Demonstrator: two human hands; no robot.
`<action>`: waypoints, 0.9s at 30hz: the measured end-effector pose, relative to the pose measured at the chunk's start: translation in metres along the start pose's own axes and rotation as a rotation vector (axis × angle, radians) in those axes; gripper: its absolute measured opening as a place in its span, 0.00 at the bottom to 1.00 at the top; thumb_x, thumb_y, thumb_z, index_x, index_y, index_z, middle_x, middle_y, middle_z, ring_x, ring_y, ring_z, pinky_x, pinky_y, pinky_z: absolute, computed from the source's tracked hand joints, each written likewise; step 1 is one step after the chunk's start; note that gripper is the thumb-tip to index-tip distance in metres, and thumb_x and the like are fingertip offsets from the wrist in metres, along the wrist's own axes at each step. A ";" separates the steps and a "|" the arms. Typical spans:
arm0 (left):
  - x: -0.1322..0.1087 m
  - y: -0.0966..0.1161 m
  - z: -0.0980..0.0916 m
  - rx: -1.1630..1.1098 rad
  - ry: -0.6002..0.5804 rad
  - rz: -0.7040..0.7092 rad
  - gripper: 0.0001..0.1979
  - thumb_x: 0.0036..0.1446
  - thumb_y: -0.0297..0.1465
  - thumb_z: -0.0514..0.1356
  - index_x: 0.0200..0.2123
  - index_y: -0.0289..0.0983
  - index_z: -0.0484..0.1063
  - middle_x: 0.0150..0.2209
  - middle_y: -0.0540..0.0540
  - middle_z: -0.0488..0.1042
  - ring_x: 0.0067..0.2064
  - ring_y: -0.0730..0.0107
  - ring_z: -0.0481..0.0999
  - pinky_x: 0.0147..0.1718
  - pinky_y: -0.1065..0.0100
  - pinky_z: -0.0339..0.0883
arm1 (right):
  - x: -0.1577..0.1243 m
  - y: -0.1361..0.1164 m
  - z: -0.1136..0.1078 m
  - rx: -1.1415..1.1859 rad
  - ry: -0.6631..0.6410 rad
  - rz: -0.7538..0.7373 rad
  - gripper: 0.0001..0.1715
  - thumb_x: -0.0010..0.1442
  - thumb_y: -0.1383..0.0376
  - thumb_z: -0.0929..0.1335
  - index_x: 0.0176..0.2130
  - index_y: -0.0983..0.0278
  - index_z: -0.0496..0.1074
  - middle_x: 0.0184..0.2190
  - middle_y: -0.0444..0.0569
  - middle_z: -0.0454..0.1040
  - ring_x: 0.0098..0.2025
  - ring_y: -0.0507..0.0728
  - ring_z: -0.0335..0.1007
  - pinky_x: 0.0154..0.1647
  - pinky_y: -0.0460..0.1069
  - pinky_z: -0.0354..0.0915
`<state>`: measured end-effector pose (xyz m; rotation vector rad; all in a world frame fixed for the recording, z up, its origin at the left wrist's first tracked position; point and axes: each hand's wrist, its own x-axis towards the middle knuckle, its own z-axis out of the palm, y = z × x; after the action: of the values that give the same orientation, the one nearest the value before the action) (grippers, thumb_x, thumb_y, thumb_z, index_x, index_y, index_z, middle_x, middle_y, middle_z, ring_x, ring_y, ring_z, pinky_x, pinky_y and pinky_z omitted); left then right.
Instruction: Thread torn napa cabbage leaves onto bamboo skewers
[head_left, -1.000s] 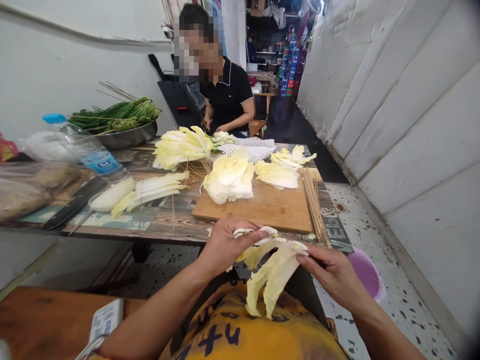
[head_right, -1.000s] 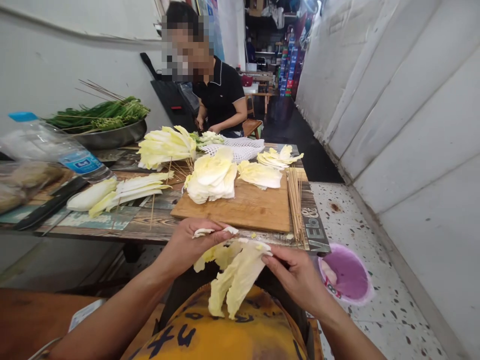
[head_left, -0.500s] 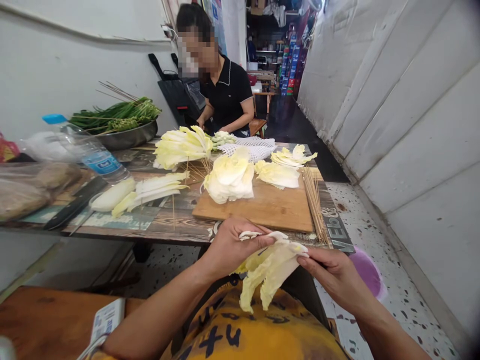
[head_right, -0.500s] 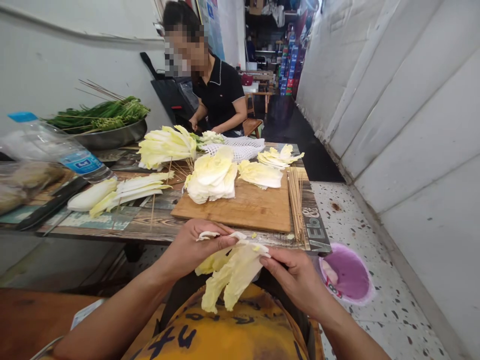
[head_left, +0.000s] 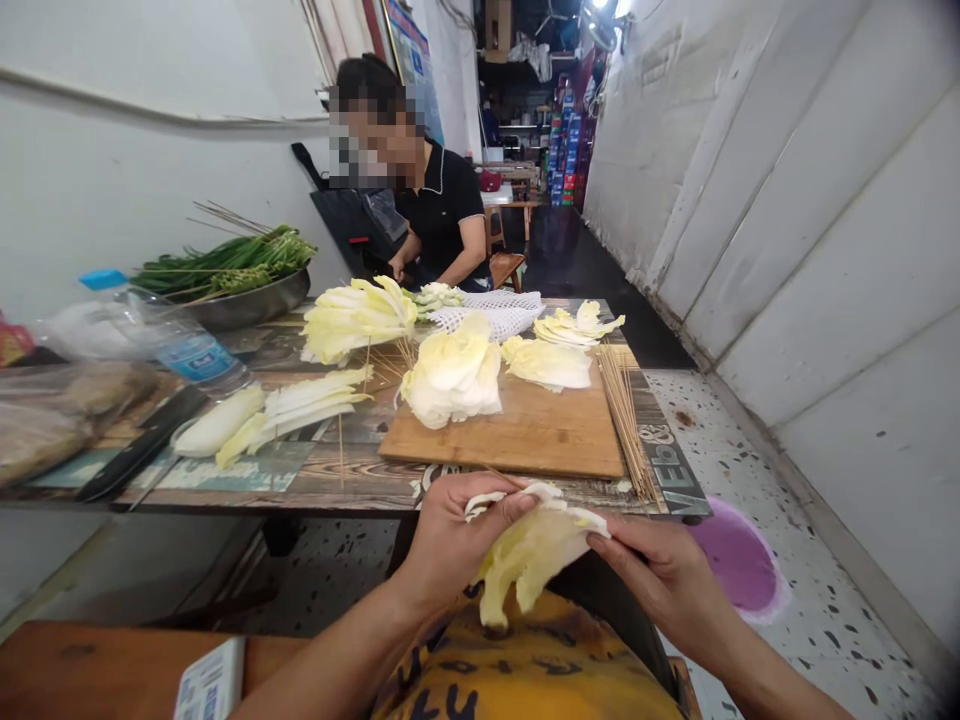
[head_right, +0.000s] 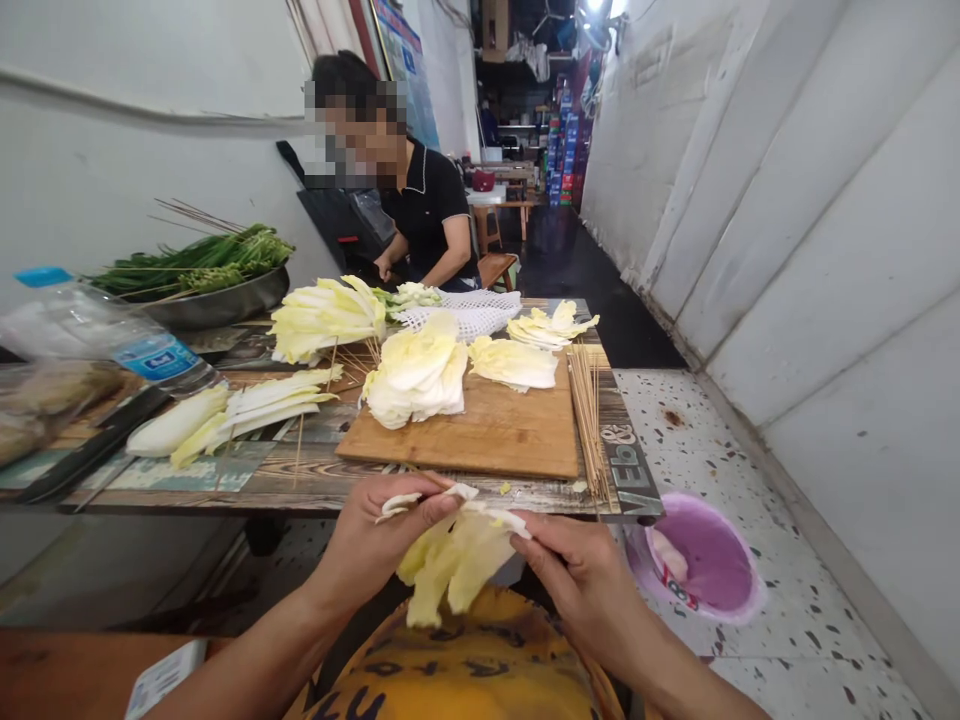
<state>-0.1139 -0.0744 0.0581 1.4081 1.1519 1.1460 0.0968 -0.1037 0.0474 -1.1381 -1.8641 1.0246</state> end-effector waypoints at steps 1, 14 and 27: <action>0.000 0.000 0.000 0.015 0.012 0.006 0.04 0.46 0.31 0.66 0.24 0.37 0.79 0.28 0.47 0.80 0.30 0.66 0.77 0.30 0.71 0.69 | 0.000 0.001 0.001 -0.026 0.021 -0.021 0.16 0.62 0.62 0.63 0.48 0.58 0.75 0.41 0.46 0.78 0.40 0.57 0.75 0.42 0.47 0.70; -0.005 -0.005 -0.002 0.094 0.067 -0.016 0.09 0.48 0.36 0.65 0.23 0.36 0.77 0.25 0.48 0.77 0.27 0.69 0.74 0.27 0.72 0.67 | 0.001 -0.001 -0.004 0.150 -0.085 0.063 0.17 0.63 0.61 0.63 0.48 0.60 0.75 0.41 0.45 0.79 0.42 0.58 0.74 0.46 0.50 0.69; 0.011 0.006 -0.009 0.237 -0.352 0.073 0.06 0.46 0.28 0.63 0.29 0.35 0.80 0.29 0.44 0.78 0.33 0.66 0.73 0.30 0.69 0.66 | 0.002 0.001 -0.002 0.216 -0.129 0.090 0.16 0.62 0.62 0.64 0.46 0.62 0.76 0.40 0.45 0.79 0.43 0.56 0.74 0.45 0.48 0.68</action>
<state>-0.1210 -0.0627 0.0657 1.7646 1.0127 0.7844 0.0985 -0.1013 0.0473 -1.0563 -1.7621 1.3430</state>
